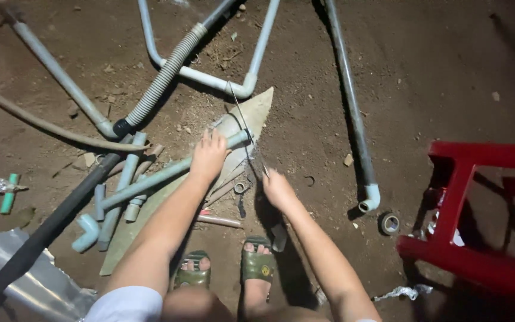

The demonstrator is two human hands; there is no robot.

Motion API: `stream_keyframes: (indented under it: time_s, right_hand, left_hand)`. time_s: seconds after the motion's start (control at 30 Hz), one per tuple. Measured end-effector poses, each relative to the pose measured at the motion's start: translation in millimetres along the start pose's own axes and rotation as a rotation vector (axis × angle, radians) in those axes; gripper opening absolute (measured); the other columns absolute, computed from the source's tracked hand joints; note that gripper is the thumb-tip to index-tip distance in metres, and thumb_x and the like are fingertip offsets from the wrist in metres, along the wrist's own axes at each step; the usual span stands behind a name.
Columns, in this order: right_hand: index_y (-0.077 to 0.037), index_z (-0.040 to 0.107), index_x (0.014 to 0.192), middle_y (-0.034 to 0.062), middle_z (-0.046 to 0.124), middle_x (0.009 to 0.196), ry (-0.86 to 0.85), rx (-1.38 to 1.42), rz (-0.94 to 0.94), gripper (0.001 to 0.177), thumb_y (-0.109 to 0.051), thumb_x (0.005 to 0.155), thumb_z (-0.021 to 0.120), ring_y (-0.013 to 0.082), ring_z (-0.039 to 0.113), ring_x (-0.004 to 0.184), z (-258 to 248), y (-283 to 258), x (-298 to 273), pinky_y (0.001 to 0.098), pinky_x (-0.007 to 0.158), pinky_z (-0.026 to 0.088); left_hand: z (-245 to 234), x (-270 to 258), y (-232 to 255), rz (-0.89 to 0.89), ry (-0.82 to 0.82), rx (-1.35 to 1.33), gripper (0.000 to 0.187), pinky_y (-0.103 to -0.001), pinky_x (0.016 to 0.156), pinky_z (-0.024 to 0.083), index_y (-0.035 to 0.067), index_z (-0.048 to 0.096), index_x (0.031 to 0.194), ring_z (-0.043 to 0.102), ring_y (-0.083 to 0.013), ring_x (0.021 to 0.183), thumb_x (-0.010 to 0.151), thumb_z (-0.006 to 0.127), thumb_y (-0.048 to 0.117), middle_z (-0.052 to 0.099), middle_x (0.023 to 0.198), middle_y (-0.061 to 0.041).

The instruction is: The person cuts a grey PVC pipe with a hacksaw, then assembles a pipe system by connecting various PVC pipes and fittings. They use a pipe cutter to trim a section and join the pieces together on the ground.

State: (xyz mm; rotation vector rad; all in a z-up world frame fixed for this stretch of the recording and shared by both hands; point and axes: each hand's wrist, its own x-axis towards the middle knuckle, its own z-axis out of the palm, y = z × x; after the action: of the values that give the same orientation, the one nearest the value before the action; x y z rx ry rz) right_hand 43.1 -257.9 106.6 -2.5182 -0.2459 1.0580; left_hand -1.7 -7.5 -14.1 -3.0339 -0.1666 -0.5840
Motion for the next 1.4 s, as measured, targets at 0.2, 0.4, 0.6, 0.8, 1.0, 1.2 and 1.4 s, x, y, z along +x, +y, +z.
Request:
stream_keyframes:
  time_s: [0.2, 0.4, 0.6, 0.8, 1.0, 1.2, 1.4]
  right_hand:
    - [-0.004, 0.07, 0.124, 0.0301, 0.077, 0.113, 0.014, 0.063, -0.021, 0.042, -0.035, 0.111, 0.045, 0.0468, 0.072, 0.118, -4.1, -9.7, 20.4, 0.0604, 0.1, 0.058]
    - [0.0, 0.069, 0.124, 0.0354, 0.075, 0.116, -0.047, 0.057, 0.105, 0.041, -0.032, 0.111, 0.046, 0.0519, 0.069, 0.119, 0.1, 30.1, -83.8, 0.0644, 0.103, 0.056]
    - [-0.003, 0.07, 0.12, 0.0323, 0.077, 0.113, -0.062, 0.012, 0.167, 0.043, -0.036, 0.111, 0.044, 0.0487, 0.071, 0.118, -2.9, 15.0, -95.1, 0.0634, 0.103, 0.056]
    - [-0.003, 0.069, 0.12, 0.0324, 0.077, 0.11, 0.004, -0.005, 0.054, 0.044, -0.037, 0.112, 0.042, 0.0497, 0.072, 0.116, -2.0, -16.6, -10.0, 0.0636, 0.1, 0.057]
    - [-0.009, 0.067, 0.122, 0.0297, 0.078, 0.11, 0.017, -0.142, 0.064, 0.043, -0.041, 0.112, 0.04, 0.0482, 0.075, 0.114, 1.6, -19.2, 5.1, 0.0608, 0.099, 0.058]
    - [-0.006, 0.067, 0.123, 0.0334, 0.076, 0.113, -0.037, -0.039, 0.119, 0.042, -0.037, 0.113, 0.042, 0.0506, 0.072, 0.117, 15.5, 18.9, -57.9, 0.0641, 0.101, 0.057]
    - [-0.004, 0.069, 0.126, 0.0334, 0.076, 0.115, -0.064, 0.072, 0.124, 0.041, -0.032, 0.111, 0.043, 0.0506, 0.069, 0.12, 0.5, 20.2, -90.6, 0.065, 0.104, 0.055]
  left_hand:
    - [-2.9, 4.3, -2.5, -0.017, -0.034, -0.04, 0.06, -0.061, 0.093, 0.057, 0.006, 0.069, 0.126, 0.065, -0.0468, 0.131, 0.09, 0.077, 0.053, 0.07, 0.138, -0.022]
    - [4.5, -3.0, 0.2, -0.064, -0.138, -0.131, 0.056, -0.073, 0.1, 0.05, 0.005, 0.066, 0.128, 0.06, -0.0492, 0.137, 0.098, 0.072, 0.051, 0.066, 0.145, -0.025]
    - [7.6, -1.4, -4.1, -0.034, -0.119, -0.089, 0.056, -0.074, 0.102, 0.048, 0.004, 0.066, 0.126, 0.06, -0.05, 0.137, 0.097, 0.072, 0.052, 0.067, 0.143, -0.027]
    - [6.3, -4.6, -3.5, -0.021, -0.088, -0.07, 0.055, -0.073, 0.103, 0.048, 0.004, 0.066, 0.125, 0.059, -0.0503, 0.137, 0.098, 0.07, 0.052, 0.066, 0.144, -0.027]
    - [13.9, -6.1, -3.6, -0.031, -0.102, -0.087, 0.055, -0.074, 0.102, 0.048, 0.003, 0.065, 0.125, 0.059, -0.0513, 0.136, 0.098, 0.07, 0.05, 0.065, 0.145, -0.028]
    - [21.4, -8.3, 0.9, -0.062, -0.136, -0.093, 0.057, -0.079, 0.098, 0.046, 0.003, 0.063, 0.127, 0.059, -0.0543, 0.136, 0.098, 0.071, 0.051, 0.063, 0.147, -0.029]
    - [9.9, -4.3, -0.3, -0.062, -0.132, -0.079, 0.059, -0.077, 0.099, 0.048, 0.002, 0.063, 0.126, 0.059, -0.0541, 0.135, 0.095, 0.073, 0.051, 0.063, 0.146, -0.029]
